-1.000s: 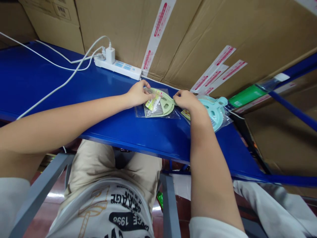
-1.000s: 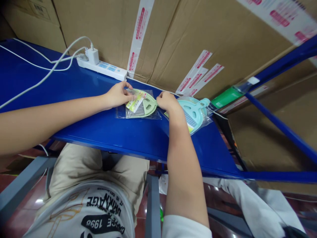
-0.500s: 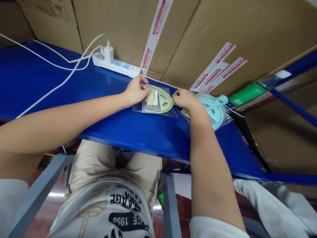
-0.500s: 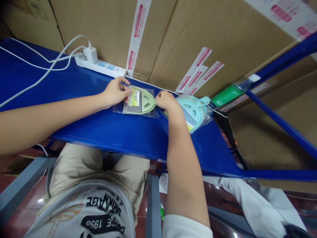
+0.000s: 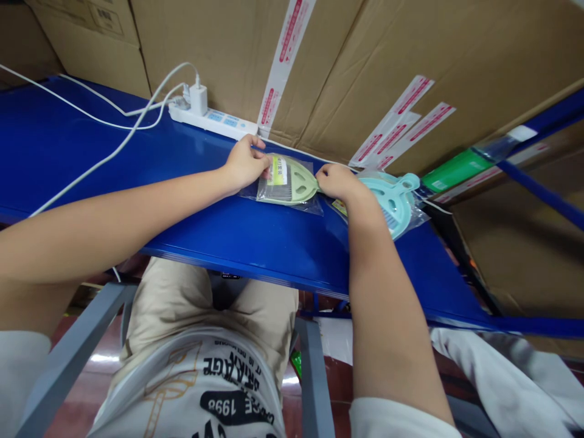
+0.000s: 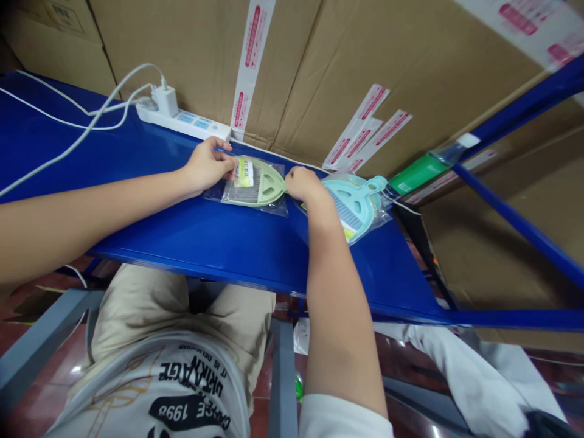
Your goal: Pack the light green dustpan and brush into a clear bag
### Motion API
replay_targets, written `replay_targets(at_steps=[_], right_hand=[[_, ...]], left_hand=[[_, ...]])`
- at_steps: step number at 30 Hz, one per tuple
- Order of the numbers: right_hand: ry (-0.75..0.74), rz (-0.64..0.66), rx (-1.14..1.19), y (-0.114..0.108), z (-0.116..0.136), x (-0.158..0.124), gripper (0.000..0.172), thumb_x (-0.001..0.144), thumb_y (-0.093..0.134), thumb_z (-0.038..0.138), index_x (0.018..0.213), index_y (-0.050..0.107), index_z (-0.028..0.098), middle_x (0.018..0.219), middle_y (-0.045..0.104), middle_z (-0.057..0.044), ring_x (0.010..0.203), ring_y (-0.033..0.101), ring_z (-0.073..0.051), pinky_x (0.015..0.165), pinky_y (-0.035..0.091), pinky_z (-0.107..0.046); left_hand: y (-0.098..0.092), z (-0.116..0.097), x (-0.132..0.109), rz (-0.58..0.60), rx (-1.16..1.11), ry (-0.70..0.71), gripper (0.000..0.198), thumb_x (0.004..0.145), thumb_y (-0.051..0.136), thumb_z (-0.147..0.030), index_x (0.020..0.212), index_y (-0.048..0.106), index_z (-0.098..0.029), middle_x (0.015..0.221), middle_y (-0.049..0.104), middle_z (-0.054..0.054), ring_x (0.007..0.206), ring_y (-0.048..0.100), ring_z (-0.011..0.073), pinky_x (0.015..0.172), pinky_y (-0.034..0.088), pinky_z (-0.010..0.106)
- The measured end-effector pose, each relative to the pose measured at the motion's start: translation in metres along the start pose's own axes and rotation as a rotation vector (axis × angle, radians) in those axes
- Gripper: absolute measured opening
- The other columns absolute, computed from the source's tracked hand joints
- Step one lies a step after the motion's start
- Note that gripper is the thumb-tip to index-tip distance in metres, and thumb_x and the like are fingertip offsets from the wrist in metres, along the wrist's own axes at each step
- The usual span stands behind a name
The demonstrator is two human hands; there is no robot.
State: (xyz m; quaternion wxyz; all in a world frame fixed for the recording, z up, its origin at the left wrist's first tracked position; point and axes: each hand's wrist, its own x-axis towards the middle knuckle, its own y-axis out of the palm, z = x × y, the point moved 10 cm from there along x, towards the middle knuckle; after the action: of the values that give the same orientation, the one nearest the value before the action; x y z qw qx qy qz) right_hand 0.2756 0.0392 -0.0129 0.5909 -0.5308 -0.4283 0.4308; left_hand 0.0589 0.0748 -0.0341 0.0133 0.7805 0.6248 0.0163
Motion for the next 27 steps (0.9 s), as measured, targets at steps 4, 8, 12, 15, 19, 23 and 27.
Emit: replay_targets(at_steps=[4,8,12,15,19,23,27], right_hand=[[-0.015,-0.004,-0.001,0.001,0.000,0.001,0.032,0.098,0.049,0.019,0.106,0.080,0.018,0.122,0.081,-0.017,0.113,0.075,-0.030,0.097,0.055,-0.033],[-0.014,0.006,-0.005,0.001,0.001,0.001,0.033,0.099,0.048,0.019,0.108,0.079,0.017,0.125,0.080,-0.018,0.114,0.075,-0.029,0.099,0.055,-0.033],[-0.011,0.018,0.004,0.000,0.002,0.000,0.033,0.099,0.048,0.018,0.110,0.079,0.015,0.128,0.079,-0.019,0.116,0.074,-0.030,0.101,0.054,-0.035],[-0.005,0.017,0.021,0.001,0.002,0.000,0.032,0.099,0.049,0.017,0.109,0.079,0.015,0.127,0.079,-0.021,0.116,0.074,-0.032,0.100,0.054,-0.036],[-0.004,0.005,0.039,0.000,0.001,0.001,0.029,0.097,0.051,0.017,0.104,0.080,0.015,0.122,0.080,-0.020,0.114,0.075,-0.031,0.097,0.054,-0.034],[-0.005,-0.012,0.043,0.000,0.001,0.002,0.028,0.097,0.052,0.018,0.102,0.080,0.017,0.123,0.081,-0.018,0.115,0.074,-0.030,0.096,0.054,-0.033],[-0.001,-0.002,0.022,0.001,0.001,0.002,0.030,0.098,0.050,0.017,0.103,0.079,0.017,0.122,0.081,-0.018,0.113,0.075,-0.031,0.097,0.055,-0.034]], left_hand=[[0.000,0.000,0.001,0.010,-0.003,0.009,0.047,0.083,0.076,0.004,0.119,0.057,-0.020,0.080,0.060,-0.003,0.086,0.073,0.0182,0.089,0.063,0.036],[0.001,-0.004,0.005,0.035,0.073,0.059,0.051,0.079,0.074,0.006,0.119,0.059,-0.021,0.083,0.063,-0.003,0.094,0.076,0.0212,0.091,0.061,0.035],[0.000,-0.010,0.009,0.050,0.139,0.125,0.049,0.076,0.072,0.007,0.114,0.060,-0.022,0.085,0.065,-0.003,0.095,0.076,0.0204,0.092,0.058,0.032],[-0.003,-0.013,0.009,0.036,0.147,0.151,0.050,0.072,0.073,0.008,0.110,0.060,-0.022,0.089,0.068,-0.001,0.100,0.075,0.0200,0.093,0.055,0.029],[-0.005,-0.016,0.006,0.024,0.153,0.165,0.050,0.072,0.073,0.009,0.107,0.060,-0.023,0.091,0.069,-0.001,0.103,0.074,0.0192,0.092,0.053,0.026],[-0.002,-0.015,0.005,0.033,0.144,0.145,0.048,0.076,0.071,0.009,0.111,0.060,-0.023,0.086,0.067,-0.002,0.098,0.075,0.0197,0.090,0.055,0.028],[-0.003,-0.004,0.009,0.000,0.073,0.005,0.040,0.083,0.070,0.006,0.109,0.058,-0.021,0.075,0.063,-0.003,0.085,0.074,0.0186,0.088,0.060,0.033]])
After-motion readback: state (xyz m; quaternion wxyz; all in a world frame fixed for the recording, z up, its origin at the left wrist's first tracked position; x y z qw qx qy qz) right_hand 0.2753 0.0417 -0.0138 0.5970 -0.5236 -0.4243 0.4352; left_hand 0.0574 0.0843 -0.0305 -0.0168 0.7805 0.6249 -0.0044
